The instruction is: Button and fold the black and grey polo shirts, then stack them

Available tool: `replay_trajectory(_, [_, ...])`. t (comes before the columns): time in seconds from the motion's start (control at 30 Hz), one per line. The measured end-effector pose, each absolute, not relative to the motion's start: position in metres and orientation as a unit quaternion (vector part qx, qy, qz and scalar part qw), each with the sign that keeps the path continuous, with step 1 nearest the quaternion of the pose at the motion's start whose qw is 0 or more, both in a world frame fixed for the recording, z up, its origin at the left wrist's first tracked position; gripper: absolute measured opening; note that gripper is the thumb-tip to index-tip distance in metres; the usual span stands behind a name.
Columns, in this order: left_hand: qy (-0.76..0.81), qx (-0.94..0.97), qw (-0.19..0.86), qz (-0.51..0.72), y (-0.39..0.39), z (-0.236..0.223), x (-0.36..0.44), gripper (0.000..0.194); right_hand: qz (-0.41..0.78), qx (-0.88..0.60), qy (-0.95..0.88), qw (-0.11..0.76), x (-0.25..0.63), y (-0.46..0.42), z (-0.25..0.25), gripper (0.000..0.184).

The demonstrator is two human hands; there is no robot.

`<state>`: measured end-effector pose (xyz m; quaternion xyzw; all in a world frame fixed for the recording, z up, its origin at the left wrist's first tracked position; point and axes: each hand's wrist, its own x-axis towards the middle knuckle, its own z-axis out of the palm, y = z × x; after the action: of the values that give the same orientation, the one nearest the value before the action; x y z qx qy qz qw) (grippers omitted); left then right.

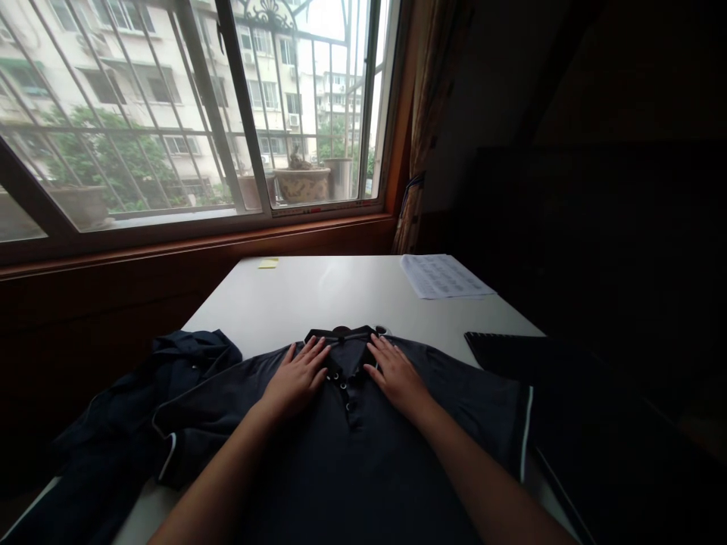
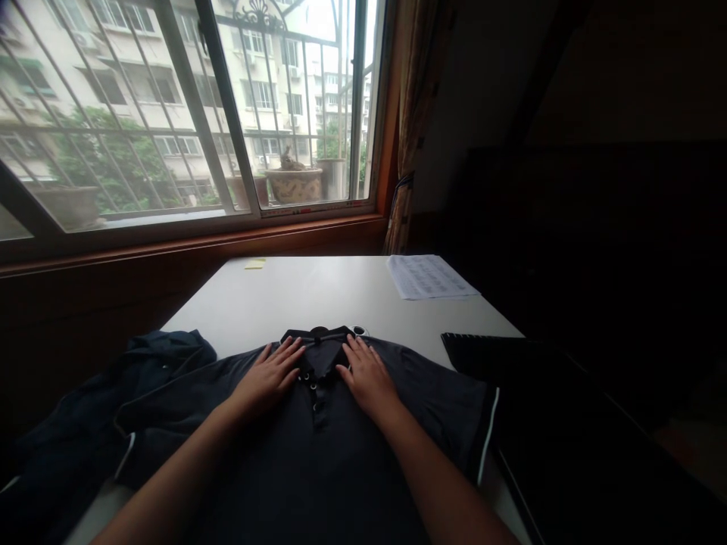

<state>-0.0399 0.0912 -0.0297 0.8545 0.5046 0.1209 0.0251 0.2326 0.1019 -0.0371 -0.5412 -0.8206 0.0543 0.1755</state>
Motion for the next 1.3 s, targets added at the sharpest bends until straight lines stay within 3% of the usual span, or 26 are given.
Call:
replay_trajectory(0.37, [0.536,0.835,0.0,0.126,0.09,-0.031,-0.034,0.057,0.057,-0.542,-0.807,0.226,0.232,0.1,-0.033,0.049])
replay_trajectory(0.67, [0.561,0.82,-0.005,0.111,0.088,-0.028,-0.029,0.055,0.057,-0.48,-0.793,0.371,0.222,0.081,-0.008,0.016])
replay_trajectory(0.87, [0.595,0.798,-0.014,0.088,0.087,-0.025,-0.026,0.056,0.189,-0.336,-0.873,0.298,0.215,0.068,-0.009,0.011])
replay_trajectory(0.93, [0.602,0.794,-0.015,0.085,0.086,-0.023,-0.025,0.056,0.213,-0.322,-0.879,0.279,0.215,0.066,-0.01,0.021])
replay_trajectory(1.03, [0.603,0.793,-0.013,0.086,0.085,-0.022,-0.024,0.056,0.224,-0.303,-0.886,0.269,0.214,0.065,-0.008,0.033])
replay_trajectory(1.3, [0.599,0.794,-0.005,0.105,0.085,-0.024,-0.025,0.056,0.21,-0.296,-0.899,0.244,0.213,0.067,-0.005,0.026])
